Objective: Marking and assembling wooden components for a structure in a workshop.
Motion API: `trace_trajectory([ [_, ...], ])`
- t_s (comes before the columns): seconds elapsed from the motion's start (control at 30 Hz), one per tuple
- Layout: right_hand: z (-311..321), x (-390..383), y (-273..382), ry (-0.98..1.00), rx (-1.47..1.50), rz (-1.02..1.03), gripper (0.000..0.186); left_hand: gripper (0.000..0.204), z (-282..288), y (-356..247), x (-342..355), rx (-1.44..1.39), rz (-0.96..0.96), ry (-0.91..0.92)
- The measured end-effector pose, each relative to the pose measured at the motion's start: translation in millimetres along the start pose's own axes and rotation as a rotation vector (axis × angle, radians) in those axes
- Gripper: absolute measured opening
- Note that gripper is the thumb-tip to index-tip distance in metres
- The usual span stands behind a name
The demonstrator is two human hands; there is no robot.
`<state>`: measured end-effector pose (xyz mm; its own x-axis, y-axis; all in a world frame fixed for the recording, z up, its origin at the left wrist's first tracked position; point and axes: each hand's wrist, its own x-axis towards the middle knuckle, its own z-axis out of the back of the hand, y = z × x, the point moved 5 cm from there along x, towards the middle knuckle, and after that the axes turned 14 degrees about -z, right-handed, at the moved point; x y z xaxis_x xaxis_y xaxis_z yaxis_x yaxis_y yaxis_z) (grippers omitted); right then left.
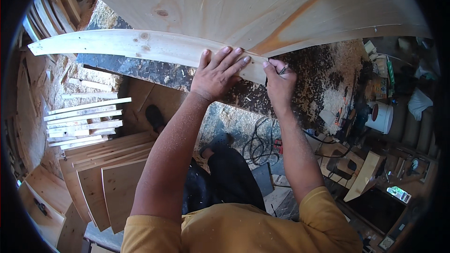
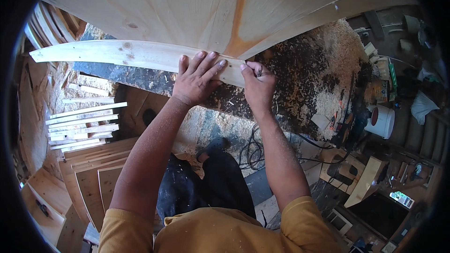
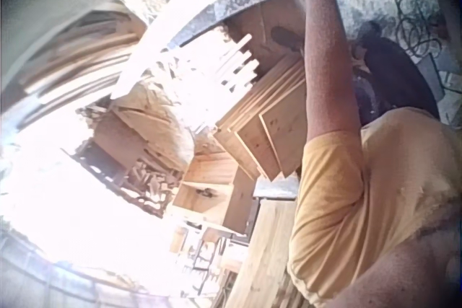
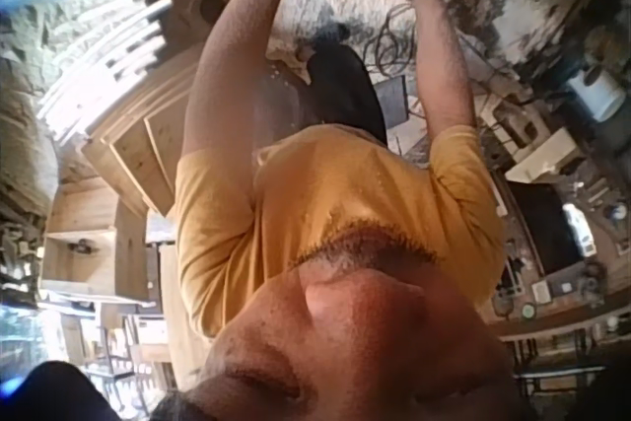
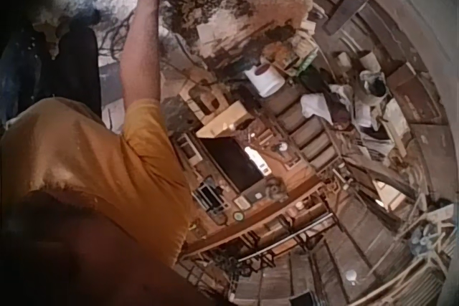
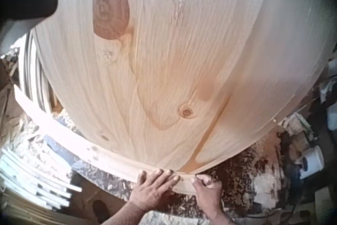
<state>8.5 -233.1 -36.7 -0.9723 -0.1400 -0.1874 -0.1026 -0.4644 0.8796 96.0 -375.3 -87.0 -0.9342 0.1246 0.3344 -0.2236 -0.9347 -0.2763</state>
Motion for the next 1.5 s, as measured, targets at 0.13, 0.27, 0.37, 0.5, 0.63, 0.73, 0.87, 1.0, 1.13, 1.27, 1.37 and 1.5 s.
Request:
trace_trajectory([
  [0.13,0.8,1.4,-3.9,-0.031,-0.039,0.030,0.013,0.064,-1.0,0.4,0.9,-0.012,-0.003,-0.007],
  [0.27,-2.9,-2.8,-0.5,-0.078,0.008,0.080,0.013,0.066,-1.9,0.6,2.0,0.024,-0.024,-0.057],
  [0.37,-3.5,-6.2,3.1,-0.138,0.068,0.088,0.011,0.066,-4.2,0.6,3.1,0.034,-0.018,-0.056],
  [0.5,-5.8,-7.3,2.5,-0.136,0.122,0.042,0.010,0.066,-5.5,1.3,1.8,0.057,-0.019,-0.076],
  [0.63,-3.0,-5.5,-0.6,-0.121,0.170,0.022,0.008,0.066,-7.4,-1.1,2.9,0.066,-0.023,-0.078],
  [0.73,-3.1,-5.5,1.9,-0.097,0.134,0.045,0.007,0.066,-8.0,-0.6,1.5,0.066,-0.027,-0.076],
  [0.87,-6.7,-4.7,-0.3,-0.103,0.107,0.072,0.006,0.065,-8.1,0.3,0.2,0.067,-0.025,-0.088],
  [1.0,-8.2,-4.1,0.7,-0.113,0.094,0.125,0.006,0.062,-6.3,2.9,1.2,0.008,0.015,-0.083],
  [1.13,-7.8,1.2,-6.2,-0.090,0.132,0.089,0.007,0.062,-2.1,2.9,4.5,0.066,-0.019,-0.109],
  [1.27,1.9,5.3,-11.7,-0.005,0.071,0.151,0.009,0.060,-8.2,3.1,3.0,0.087,0.005,-0.058],
  [1.37,2.6,4.4,-19.1,0.023,0.117,0.153,0.012,0.064,-21.2,6.0,-4.8,0.150,-0.009,-0.081],
  [1.5,10.9,6.2,-15.0,-0.010,0.087,0.227,0.011,0.076,-27.5,10.0,-11.8,0.185,-0.085,-0.142],
])
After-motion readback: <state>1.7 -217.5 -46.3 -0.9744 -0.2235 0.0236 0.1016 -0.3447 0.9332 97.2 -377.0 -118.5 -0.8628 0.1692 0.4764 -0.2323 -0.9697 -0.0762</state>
